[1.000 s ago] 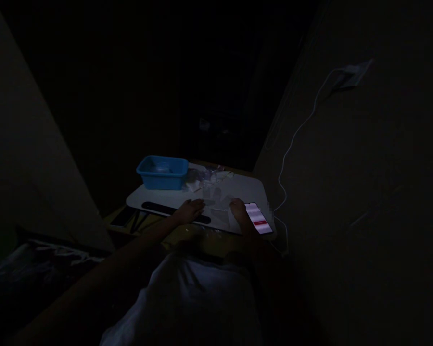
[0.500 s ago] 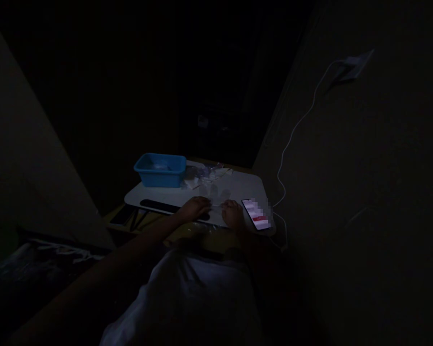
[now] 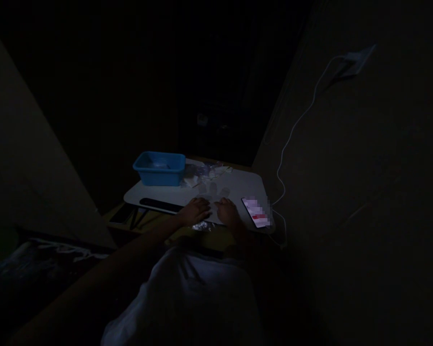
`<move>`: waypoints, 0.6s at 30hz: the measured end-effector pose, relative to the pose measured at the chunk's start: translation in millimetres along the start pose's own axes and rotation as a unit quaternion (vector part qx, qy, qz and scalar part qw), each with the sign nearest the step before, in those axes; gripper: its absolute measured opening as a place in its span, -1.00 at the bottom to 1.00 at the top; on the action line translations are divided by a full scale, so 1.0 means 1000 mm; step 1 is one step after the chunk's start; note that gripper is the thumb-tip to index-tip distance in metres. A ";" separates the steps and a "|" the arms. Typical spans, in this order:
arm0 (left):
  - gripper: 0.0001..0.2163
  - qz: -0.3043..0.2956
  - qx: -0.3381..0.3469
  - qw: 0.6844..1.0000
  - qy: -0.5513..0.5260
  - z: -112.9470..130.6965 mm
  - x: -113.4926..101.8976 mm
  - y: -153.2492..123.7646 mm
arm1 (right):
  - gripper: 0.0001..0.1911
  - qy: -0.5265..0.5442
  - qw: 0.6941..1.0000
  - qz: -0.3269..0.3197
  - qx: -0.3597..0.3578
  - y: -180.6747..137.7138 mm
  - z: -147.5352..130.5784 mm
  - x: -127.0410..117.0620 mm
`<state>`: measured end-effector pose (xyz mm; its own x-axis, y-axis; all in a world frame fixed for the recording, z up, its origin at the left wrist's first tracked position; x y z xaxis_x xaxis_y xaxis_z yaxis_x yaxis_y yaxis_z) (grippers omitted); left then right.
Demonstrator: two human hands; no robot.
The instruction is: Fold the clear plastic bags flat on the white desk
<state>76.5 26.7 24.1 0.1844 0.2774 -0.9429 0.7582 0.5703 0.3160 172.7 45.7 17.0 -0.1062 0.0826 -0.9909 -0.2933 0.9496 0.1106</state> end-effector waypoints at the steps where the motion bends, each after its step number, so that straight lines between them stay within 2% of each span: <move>1: -0.66 -0.001 -0.001 1.000 -0.002 0.000 0.001 0.000 | -0.55 -0.003 1.000 -0.002 0.004 0.001 0.000 0.000; 8: -0.62 0.006 -0.013 1.000 -0.003 -0.001 0.000 0.002 | -0.53 -0.006 1.000 -0.004 0.001 0.000 -0.004 -0.004; 13: -0.61 -0.010 0.004 1.000 0.009 0.001 0.004 0.002 | -0.53 -0.012 1.000 -0.003 0.001 -0.001 -0.003 -0.005; 18: -0.62 -0.007 0.000 1.000 0.007 0.000 0.004 0.002 | -0.56 -0.018 1.000 0.022 0.005 -0.012 0.009 -0.008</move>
<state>78.7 28.7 21.3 0.1647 0.2804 -0.9457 0.7612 0.5736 0.3026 185.0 36.7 22.8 -0.0854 0.1351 -0.9872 -0.2800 0.9476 0.1539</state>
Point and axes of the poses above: each hand's wrist, its own y-axis towards the middle knuckle, its own x-axis out of the palm, z = x × y, the point moved 8 cm from there along y, towards the middle knuckle, and after that the axes turned 9 degrees about y, right-handed, at the moved point
